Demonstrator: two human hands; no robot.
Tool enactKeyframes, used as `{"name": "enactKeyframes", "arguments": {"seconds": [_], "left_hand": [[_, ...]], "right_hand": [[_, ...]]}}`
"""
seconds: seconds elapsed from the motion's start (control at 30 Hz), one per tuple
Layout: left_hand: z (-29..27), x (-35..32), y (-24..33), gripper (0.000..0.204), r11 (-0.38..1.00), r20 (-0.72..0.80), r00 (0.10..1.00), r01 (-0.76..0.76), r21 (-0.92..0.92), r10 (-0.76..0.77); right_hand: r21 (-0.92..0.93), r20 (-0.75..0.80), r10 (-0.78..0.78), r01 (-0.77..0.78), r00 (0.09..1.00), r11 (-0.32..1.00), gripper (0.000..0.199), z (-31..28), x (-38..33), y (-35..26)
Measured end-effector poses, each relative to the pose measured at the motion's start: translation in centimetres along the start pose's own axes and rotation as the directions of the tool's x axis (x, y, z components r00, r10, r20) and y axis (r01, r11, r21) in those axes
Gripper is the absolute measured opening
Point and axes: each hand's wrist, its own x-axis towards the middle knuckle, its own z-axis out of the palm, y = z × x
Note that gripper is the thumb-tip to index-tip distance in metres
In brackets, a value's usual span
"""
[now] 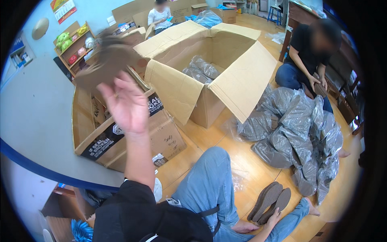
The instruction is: The person sits on the floor and unpacks plastic-wrapped shoe insoles, separating them and placing them into a cardboard box. They handle the insoles by hand, inspecting them and stacking them before packing.
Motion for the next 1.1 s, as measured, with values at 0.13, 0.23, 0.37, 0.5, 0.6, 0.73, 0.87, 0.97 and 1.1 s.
{"name": "enactKeyframes", "arguments": {"seconds": [0.13, 0.23, 0.37, 0.5, 0.6, 0.73, 0.87, 0.97, 1.1], "left_hand": [[-2.2, -1.4, 0.0, 0.065, 0.966, -0.060, 0.994, 0.103, 0.238, -0.092], [-4.5, -3.9, -2.8, 0.055, 0.896, -0.042, 0.958, 0.282, 0.344, -0.285], [-9.2, -9.9, -10.6, 0.044, 0.724, -0.361, 0.771, 0.627, 0.288, -0.524], [-14.1, -24.6, -21.1, 0.039, 0.088, -0.653, 0.071, 0.996, 0.007, -0.754], [-14.9, -34.7, -26.6, 0.054, -0.263, -0.650, -0.314, 0.948, -0.178, -0.692], [-16.0, -40.3, -32.6, 0.065, -0.337, -0.727, -0.360, 0.923, -0.186, -0.585], [-16.6, -42.0, -35.5, 0.063, -0.300, -0.762, -0.416, 0.906, -0.300, -0.496], [-17.5, -42.3, -36.4, 0.064, -0.379, -0.768, -0.407, 0.896, -0.231, -0.495], [-17.6, -42.3, -37.3, 0.052, -0.308, -0.884, -0.048, 0.945, 0.111, -0.466]], "right_hand": [[-0.093, 0.020, -0.003, 0.005, 1.000, 0.996, 0.065, 0.6, -2.0, -2.5], [-0.119, -0.009, 0.014, -0.015, 1.000, 0.993, 0.064, 1.5, -2.7, -3.9], [-0.132, -0.103, 0.077, -0.090, 0.992, 0.987, 0.082, 1.1, -2.7, -3.3], [-0.064, -0.241, 0.056, -0.074, 0.969, 0.995, 0.079, 1.6, -2.4, -1.8], [-0.112, -0.278, 0.038, -0.072, 0.960, 0.991, 0.082, 1.8, -2.2, -1.1], [-0.051, -0.246, 0.095, -0.111, 0.965, 0.993, 0.084, 1.4, -1.8, -1.0], [0.036, -0.223, 0.240, -0.238, 0.945, 0.971, 0.089, 1.4, -0.9, -1.9], [0.121, -0.180, 0.230, -0.211, 0.956, 0.970, 0.087, 1.5, -0.7, -2.7], [0.376, 0.136, 0.289, -0.319, 0.948, 0.870, 0.066, 1.9, -1.2, -3.9]]}}
